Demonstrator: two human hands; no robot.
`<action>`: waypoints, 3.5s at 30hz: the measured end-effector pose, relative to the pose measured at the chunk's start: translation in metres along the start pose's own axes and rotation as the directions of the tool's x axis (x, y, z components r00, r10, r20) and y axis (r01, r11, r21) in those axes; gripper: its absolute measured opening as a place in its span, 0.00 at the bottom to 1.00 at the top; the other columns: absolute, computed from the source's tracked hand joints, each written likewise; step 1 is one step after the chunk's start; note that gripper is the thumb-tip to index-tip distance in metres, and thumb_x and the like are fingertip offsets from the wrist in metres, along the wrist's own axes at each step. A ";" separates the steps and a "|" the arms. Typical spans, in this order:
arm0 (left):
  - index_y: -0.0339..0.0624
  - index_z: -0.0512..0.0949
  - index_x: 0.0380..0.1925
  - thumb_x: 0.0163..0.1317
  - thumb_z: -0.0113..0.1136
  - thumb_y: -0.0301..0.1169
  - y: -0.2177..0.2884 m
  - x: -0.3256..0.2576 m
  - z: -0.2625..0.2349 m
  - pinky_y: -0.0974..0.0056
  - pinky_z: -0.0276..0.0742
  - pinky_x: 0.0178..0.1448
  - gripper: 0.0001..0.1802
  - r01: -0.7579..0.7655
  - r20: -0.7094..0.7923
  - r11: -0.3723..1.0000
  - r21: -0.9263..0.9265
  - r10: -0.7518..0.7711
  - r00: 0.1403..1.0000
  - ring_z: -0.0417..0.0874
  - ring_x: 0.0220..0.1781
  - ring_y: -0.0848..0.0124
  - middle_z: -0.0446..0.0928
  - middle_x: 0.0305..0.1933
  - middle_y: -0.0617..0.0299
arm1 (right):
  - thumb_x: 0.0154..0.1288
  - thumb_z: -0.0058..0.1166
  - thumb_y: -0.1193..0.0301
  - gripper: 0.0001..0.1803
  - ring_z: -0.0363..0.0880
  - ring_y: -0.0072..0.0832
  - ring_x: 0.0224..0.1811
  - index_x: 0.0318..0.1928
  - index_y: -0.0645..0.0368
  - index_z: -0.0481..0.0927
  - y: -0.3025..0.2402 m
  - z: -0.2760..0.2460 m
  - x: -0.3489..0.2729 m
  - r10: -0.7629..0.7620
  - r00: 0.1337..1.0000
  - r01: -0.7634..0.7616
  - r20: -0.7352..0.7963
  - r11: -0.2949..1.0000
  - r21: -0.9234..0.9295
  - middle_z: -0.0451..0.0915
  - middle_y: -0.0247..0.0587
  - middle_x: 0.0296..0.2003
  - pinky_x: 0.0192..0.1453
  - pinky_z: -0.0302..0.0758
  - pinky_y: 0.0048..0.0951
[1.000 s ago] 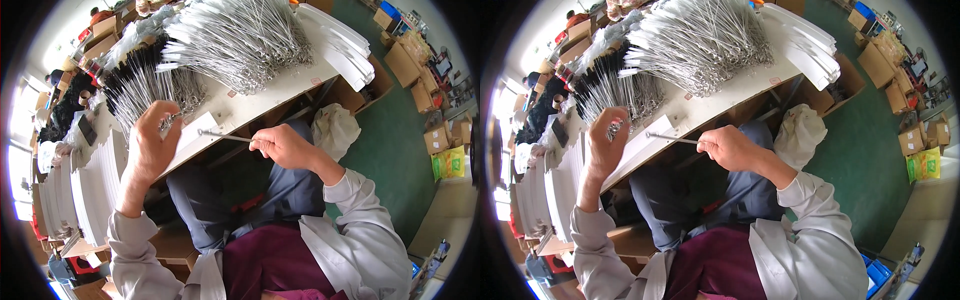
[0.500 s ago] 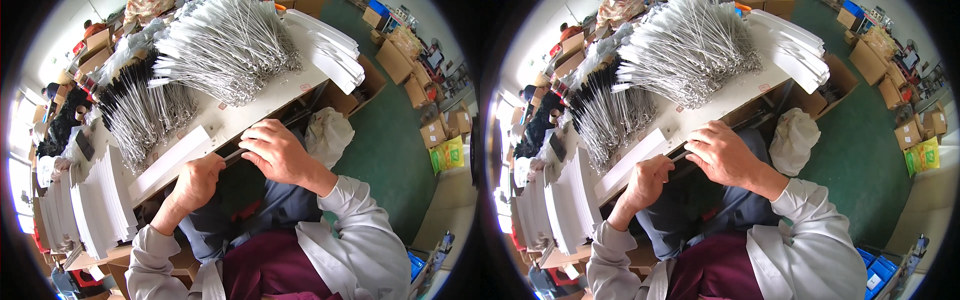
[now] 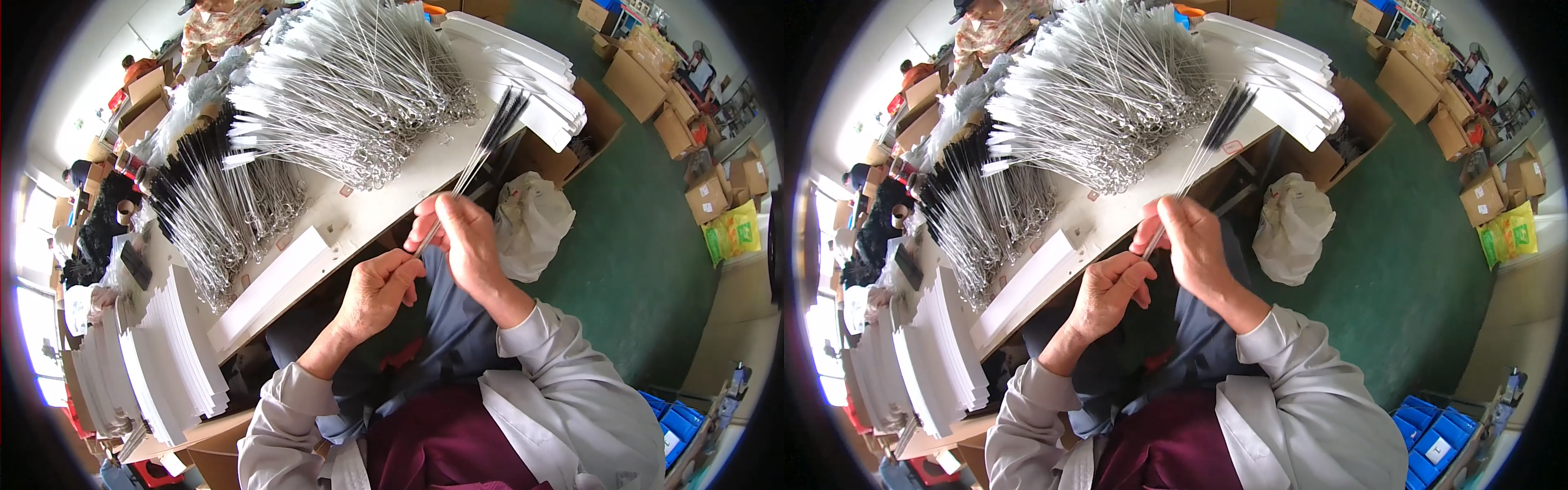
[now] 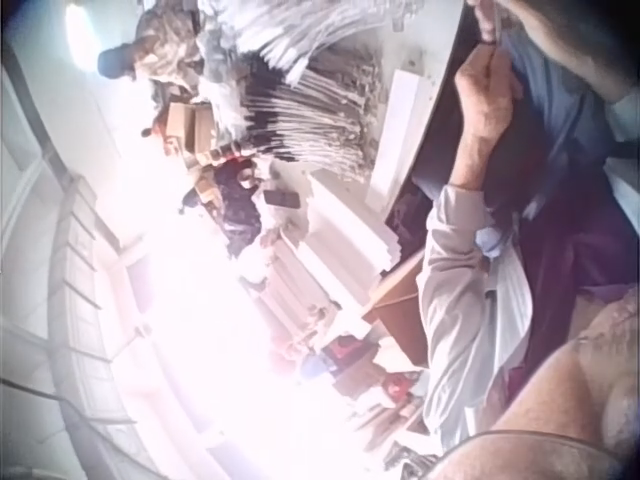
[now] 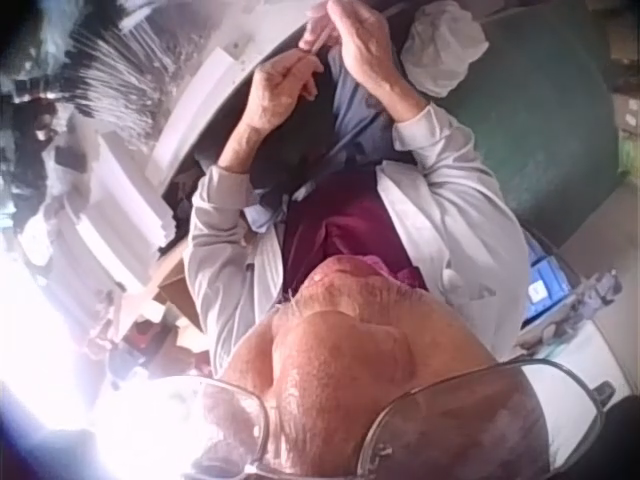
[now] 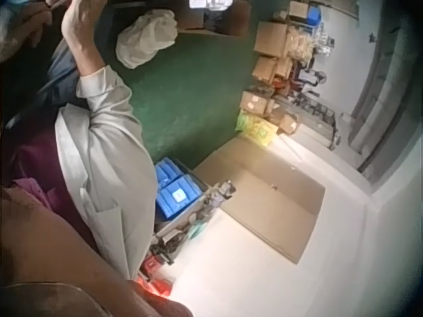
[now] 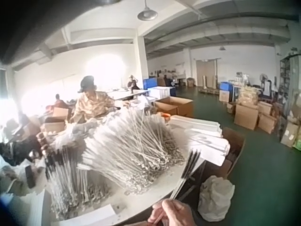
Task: Placing wire brushes into a paper sleeve.
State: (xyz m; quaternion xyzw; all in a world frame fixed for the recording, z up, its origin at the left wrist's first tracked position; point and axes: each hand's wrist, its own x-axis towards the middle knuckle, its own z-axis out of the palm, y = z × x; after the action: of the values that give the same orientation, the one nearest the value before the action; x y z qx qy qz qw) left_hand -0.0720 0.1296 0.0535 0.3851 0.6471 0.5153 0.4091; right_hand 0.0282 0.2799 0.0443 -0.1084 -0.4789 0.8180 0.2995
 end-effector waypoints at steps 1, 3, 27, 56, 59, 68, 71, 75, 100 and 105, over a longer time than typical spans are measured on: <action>0.35 0.81 0.40 0.78 0.55 0.36 0.000 0.005 -0.001 0.69 0.79 0.39 0.15 0.004 0.007 1.000 0.003 -0.004 1.000 0.82 0.29 0.77 0.81 0.26 0.64 | 0.84 0.43 0.58 0.21 0.82 0.29 0.29 0.48 0.66 0.78 0.001 -0.013 0.009 -0.068 0.998 0.067 -0.019 0.996 -0.065 0.78 0.39 0.28 0.39 0.84 0.34; 0.34 0.82 0.37 0.77 0.58 0.36 -0.001 0.013 -0.004 0.69 0.79 0.38 0.15 0.075 0.071 0.978 0.194 -0.090 0.993 0.82 0.31 0.77 0.81 0.26 0.63 | 0.84 0.43 0.58 0.22 0.79 0.28 0.25 0.48 0.67 0.78 -0.007 -0.034 0.034 -0.112 0.992 0.115 -0.053 0.992 0.047 0.76 0.36 0.25 0.32 0.82 0.32; 0.24 0.82 0.43 0.69 0.64 0.38 0.078 0.159 -0.067 0.65 0.87 0.28 0.21 0.062 -0.320 0.998 0.029 -0.050 0.946 0.86 0.26 0.66 0.84 0.31 0.48 | 0.79 0.54 0.59 0.18 0.67 0.14 0.19 0.38 0.61 0.85 -0.019 -0.041 0.146 -0.225 0.973 0.191 0.053 0.657 -0.730 0.76 0.31 0.17 0.25 0.66 0.26; 0.25 0.78 0.47 0.72 0.57 0.29 0.057 0.132 -0.068 0.60 0.89 0.36 0.14 -0.075 -0.338 0.892 -0.445 -0.090 0.937 0.86 0.29 0.62 0.82 0.33 0.51 | 0.79 0.53 0.65 0.16 0.77 0.21 0.24 0.40 0.67 0.84 -0.020 0.002 0.109 -0.218 0.926 0.359 0.309 0.761 -0.540 0.84 0.41 0.24 0.32 0.75 0.29; 0.26 0.76 0.51 0.73 0.57 0.28 0.060 0.117 -0.068 0.62 0.87 0.32 0.15 -0.111 -0.370 0.848 -0.519 -0.106 0.923 0.84 0.26 0.65 0.81 0.30 0.53 | 0.81 0.49 0.63 0.19 0.75 0.15 0.23 0.40 0.65 0.85 -0.029 -0.003 0.122 -0.116 0.975 0.204 0.189 0.805 -0.557 0.85 0.35 0.25 0.29 0.73 0.23; 0.25 0.76 0.53 0.79 0.49 0.32 0.068 0.077 -0.083 0.63 0.83 0.30 0.17 -0.288 -0.563 0.930 -0.228 0.116 0.818 0.79 0.21 0.69 0.71 0.21 0.61 | 0.82 0.47 0.64 0.19 0.89 0.44 0.47 0.42 0.70 0.80 -0.015 0.020 0.206 0.203 0.964 -0.172 0.170 0.969 -0.180 0.84 0.58 0.46 0.50 0.89 0.39; 0.26 0.77 0.53 0.79 0.50 0.33 0.081 0.049 -0.089 0.62 0.81 0.31 0.18 -0.344 -0.620 0.932 -0.118 0.202 0.758 0.75 0.21 0.70 0.67 0.19 0.63 | 0.82 0.47 0.65 0.18 0.88 0.46 0.50 0.40 0.70 0.79 -0.010 0.027 0.211 0.223 0.963 -0.206 0.149 0.971 -0.118 0.83 0.60 0.47 0.55 0.88 0.43; 0.26 0.78 0.52 0.80 0.49 0.35 0.082 0.013 -0.091 0.63 0.80 0.30 0.19 -0.349 -0.654 0.937 -0.017 0.254 0.713 0.75 0.20 0.71 0.66 0.18 0.63 | 0.82 0.46 0.66 0.18 0.88 0.46 0.49 0.40 0.69 0.79 -0.006 0.023 0.207 0.151 0.984 -0.131 0.099 0.974 -0.183 0.84 0.59 0.47 0.53 0.89 0.42; 0.31 0.84 0.45 0.71 0.63 0.30 0.010 -0.119 -0.124 0.71 0.81 0.33 0.11 0.318 -0.083 0.937 -0.143 -0.331 0.940 0.84 0.27 0.75 0.83 0.30 0.61 | 0.78 0.51 0.67 0.16 0.81 0.35 0.23 0.35 0.66 0.82 0.008 0.054 0.020 0.450 0.688 0.257 0.569 0.582 -0.772 0.80 0.46 0.20 0.32 0.76 0.35; 0.26 0.82 0.49 0.71 0.61 0.26 -0.005 -0.126 -0.124 0.66 0.86 0.39 0.13 0.130 -0.180 0.949 -0.286 -0.186 0.966 0.87 0.33 0.70 0.85 0.34 0.54 | 0.80 0.51 0.65 0.17 0.79 0.26 0.24 0.37 0.66 0.83 0.013 0.047 0.004 0.570 0.684 0.077 0.455 0.564 -0.822 0.80 0.40 0.21 0.32 0.74 0.30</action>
State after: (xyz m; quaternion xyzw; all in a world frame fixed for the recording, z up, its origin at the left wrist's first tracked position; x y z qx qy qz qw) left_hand -0.1414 -0.0307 0.0817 0.2168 0.6378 0.6015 0.4294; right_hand -0.0014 0.2439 0.0579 0.0073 -0.8393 0.5328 -0.1077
